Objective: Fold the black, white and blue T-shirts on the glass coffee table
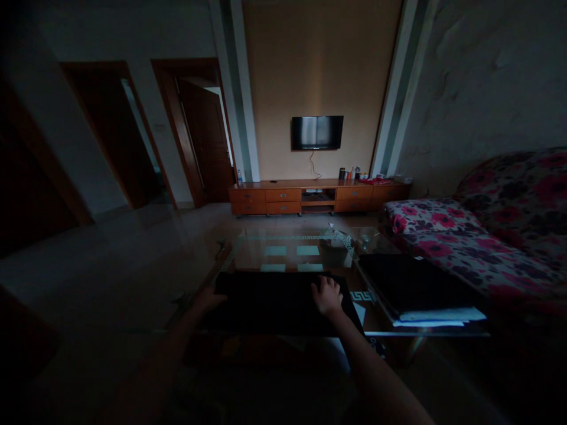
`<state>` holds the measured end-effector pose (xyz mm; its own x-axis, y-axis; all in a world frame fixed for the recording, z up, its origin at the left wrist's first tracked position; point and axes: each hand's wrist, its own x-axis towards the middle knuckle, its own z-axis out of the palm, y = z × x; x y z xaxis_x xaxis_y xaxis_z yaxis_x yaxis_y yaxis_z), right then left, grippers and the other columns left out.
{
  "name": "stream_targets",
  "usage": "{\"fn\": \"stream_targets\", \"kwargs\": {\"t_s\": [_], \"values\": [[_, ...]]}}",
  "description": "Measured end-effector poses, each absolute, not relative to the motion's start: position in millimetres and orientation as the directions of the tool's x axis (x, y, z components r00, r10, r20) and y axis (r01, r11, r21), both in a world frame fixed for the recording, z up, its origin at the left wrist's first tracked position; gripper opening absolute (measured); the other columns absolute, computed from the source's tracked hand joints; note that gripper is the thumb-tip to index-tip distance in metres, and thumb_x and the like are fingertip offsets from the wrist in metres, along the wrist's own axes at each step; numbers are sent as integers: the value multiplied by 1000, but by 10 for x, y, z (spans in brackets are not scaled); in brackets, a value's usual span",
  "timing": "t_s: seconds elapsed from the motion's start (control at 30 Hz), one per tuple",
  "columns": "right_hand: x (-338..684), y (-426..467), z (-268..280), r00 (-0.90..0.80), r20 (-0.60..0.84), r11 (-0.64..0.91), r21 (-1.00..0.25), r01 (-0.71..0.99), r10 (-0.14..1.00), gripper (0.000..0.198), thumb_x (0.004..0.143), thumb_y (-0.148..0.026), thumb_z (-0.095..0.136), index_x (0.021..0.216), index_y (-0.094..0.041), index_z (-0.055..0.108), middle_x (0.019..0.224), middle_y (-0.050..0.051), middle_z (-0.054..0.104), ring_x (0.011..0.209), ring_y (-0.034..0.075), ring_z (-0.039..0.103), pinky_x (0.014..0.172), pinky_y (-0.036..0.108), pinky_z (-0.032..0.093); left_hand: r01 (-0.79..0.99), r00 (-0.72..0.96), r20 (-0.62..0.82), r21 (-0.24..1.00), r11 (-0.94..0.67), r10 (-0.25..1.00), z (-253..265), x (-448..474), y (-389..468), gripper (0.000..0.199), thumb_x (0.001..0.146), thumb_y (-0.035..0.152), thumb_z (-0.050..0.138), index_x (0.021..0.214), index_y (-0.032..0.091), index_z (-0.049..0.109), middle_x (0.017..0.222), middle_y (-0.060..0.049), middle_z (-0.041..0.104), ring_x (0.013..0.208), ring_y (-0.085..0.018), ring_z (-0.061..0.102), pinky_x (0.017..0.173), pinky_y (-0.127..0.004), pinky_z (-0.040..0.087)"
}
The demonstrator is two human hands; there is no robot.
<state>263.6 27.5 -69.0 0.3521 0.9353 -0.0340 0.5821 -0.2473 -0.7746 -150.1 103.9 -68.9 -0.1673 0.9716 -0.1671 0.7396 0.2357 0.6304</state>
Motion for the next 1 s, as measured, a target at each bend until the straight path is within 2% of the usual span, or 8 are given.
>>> {"fn": "stream_targets", "kwargs": {"t_s": [0.17, 0.3, 0.37, 0.47, 0.6, 0.77, 0.87, 1.0], "values": [[2571, 440, -643, 242, -129, -194, -944, 268, 962, 29, 90, -34, 56, 113, -21, 67, 116, 12, 71, 108, 28, 66, 94, 41, 52, 592, -156, -173, 771, 232, 972, -591, -1352, 1146, 31, 70, 13, 70, 101, 15, 69, 90, -8, 77, 84, -25, 74, 66, -26, 54], [2564, 442, -562, 154, -225, -233, -972, 34, 962, 31, 94, -39, 49, 114, -20, 64, 110, 12, 74, 87, 22, 72, 77, 36, 57, 440, -121, -87, 888, 132, 989, -219, -948, 1012, 44, 74, 22, 70, 118, 20, 64, 110, -7, 75, 98, -23, 72, 76, -26, 56], [2624, 392, -450, 51, -288, -272, -940, -209, 956, 34, 95, -45, 50, 115, -22, 62, 115, 11, 73, 90, 21, 72, 80, 36, 57, 50, 112, -22, 999, 17, 993, 41, -709, 863, 53, 77, 31, 73, 128, 23, 61, 124, -9, 70, 109, -26, 69, 86, -32, 56], [2788, 292, -235, -122, -278, -303, -839, -453, 953, 51, 93, -65, 44, 121, -26, 60, 114, 9, 73, 95, 24, 72, 87, 44, 57, -329, 527, 73, 936, 124, 846, 307, -456, 662, 58, 91, 50, 59, 143, 27, 50, 148, -13, 55, 126, -30, 61, 99, -46, 51], [2999, 191, -119, -64, -269, -274, -893, -358, 961, 62, 91, -74, 39, 120, -24, 62, 104, 10, 74, 95, 26, 71, 81, 40, 58, -241, 464, -100, 942, 234, 880, 156, -402, 623, 51, 88, 47, 62, 129, 18, 59, 136, -18, 63, 114, -30, 68, 95, -43, 53], [3126, 196, -298, 162, -341, -325, -938, -116, 926, 20, 85, -32, 66, 100, -19, 67, 90, 6, 75, 78, 19, 68, 61, 25, 54, 7, 248, -262, 963, 269, 933, -237, -550, 721, 44, 77, 46, 73, 111, 18, 65, 120, -14, 72, 97, -24, 73, 77, -32, 56], [3185, 231, -331, 183, -303, -291, -953, -87, 935, 19, 79, -21, 66, 98, -20, 69, 91, 6, 76, 80, 19, 70, 66, 24, 55, 23, 267, -253, 966, 256, 930, -296, -626, 719, 46, 76, 51, 74, 108, 19, 65, 114, -12, 73, 91, -23, 73, 73, -31, 55], [3243, 229, -256, 128, -270, -262, -962, -80, 954, 22, 79, -27, 67, 100, -20, 68, 98, 6, 76, 83, 19, 71, 74, 28, 57, 74, 310, -261, 965, 250, 914, -358, -658, 700, 46, 76, 52, 74, 106, 19, 66, 108, -10, 73, 84, -20, 72, 71, -30, 53]]}}
